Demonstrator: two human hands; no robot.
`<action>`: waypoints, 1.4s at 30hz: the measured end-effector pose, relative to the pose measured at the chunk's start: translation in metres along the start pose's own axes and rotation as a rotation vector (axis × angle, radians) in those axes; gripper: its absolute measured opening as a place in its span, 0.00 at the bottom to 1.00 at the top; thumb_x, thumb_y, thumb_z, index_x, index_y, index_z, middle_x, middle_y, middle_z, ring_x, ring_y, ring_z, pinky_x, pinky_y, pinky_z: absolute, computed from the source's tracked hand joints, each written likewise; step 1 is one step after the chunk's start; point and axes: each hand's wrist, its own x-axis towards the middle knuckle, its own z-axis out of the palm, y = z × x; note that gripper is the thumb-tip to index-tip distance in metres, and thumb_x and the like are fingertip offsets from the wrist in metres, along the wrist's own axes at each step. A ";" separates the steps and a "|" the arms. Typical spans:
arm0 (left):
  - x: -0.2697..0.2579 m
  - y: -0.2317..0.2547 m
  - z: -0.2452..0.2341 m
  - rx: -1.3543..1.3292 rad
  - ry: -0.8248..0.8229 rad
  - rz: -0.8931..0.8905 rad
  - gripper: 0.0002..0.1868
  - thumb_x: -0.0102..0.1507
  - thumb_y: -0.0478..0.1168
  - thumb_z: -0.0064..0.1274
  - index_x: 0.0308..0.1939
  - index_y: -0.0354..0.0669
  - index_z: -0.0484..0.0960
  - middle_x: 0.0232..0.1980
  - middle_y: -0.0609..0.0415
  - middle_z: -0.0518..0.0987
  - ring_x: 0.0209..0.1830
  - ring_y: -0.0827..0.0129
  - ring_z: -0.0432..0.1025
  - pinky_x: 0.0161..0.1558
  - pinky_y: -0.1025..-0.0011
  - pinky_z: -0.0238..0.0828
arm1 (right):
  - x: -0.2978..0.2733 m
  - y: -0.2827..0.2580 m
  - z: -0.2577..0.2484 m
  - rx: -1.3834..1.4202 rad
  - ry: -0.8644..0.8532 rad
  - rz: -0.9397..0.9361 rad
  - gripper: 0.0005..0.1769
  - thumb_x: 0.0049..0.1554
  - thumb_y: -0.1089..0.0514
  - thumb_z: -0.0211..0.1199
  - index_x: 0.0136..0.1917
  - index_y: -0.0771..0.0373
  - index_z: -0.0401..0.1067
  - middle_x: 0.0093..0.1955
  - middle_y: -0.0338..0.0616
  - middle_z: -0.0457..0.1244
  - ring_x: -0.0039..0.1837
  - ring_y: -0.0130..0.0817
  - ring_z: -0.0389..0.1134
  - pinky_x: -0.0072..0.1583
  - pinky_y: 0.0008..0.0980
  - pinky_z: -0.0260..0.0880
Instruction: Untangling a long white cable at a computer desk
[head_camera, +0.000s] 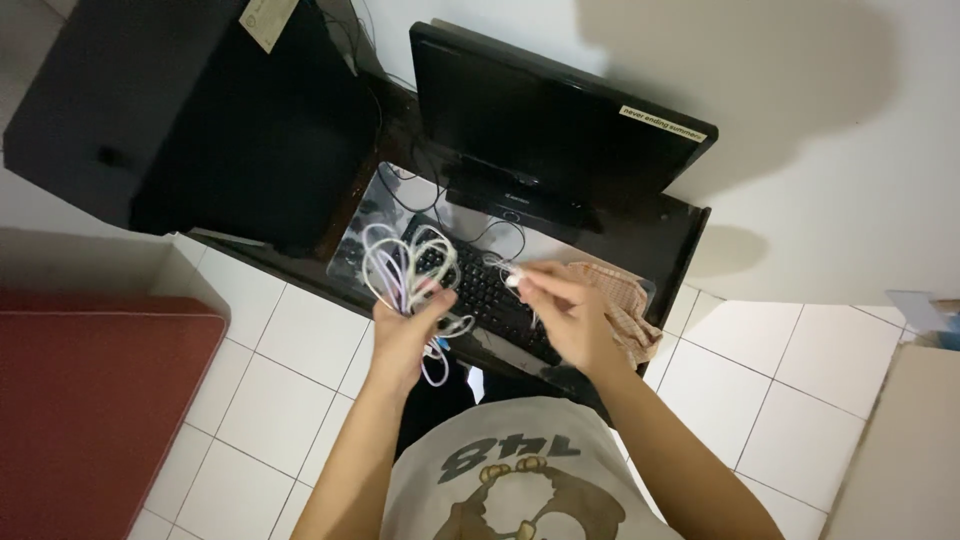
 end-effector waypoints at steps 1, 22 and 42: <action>0.000 -0.006 0.002 -0.001 0.001 0.002 0.17 0.50 0.33 0.73 0.39 0.35 0.84 0.27 0.51 0.78 0.20 0.74 0.69 0.24 0.78 0.67 | -0.001 0.004 0.004 0.000 -0.002 -0.002 0.12 0.59 0.63 0.67 0.56 0.69 0.78 0.50 0.60 0.71 0.45 0.39 0.73 0.49 0.37 0.74; 0.003 -0.021 0.012 0.126 -0.187 0.066 0.13 0.53 0.35 0.73 0.37 0.34 0.87 0.32 0.48 0.83 0.32 0.72 0.75 0.37 0.72 0.78 | -0.002 -0.009 0.008 -0.251 0.015 -0.100 0.06 0.61 0.62 0.63 0.47 0.63 0.80 0.40 0.49 0.73 0.48 0.43 0.74 0.55 0.42 0.71; 0.032 -0.002 -0.040 -0.509 -0.242 -0.163 0.11 0.71 0.48 0.51 0.44 0.45 0.73 0.20 0.71 0.49 0.13 0.87 0.46 0.16 0.88 0.44 | 0.017 0.018 -0.057 0.159 -0.205 0.344 0.05 0.54 0.64 0.68 0.39 0.60 0.72 0.25 0.37 0.59 0.31 0.24 0.59 0.35 0.20 0.56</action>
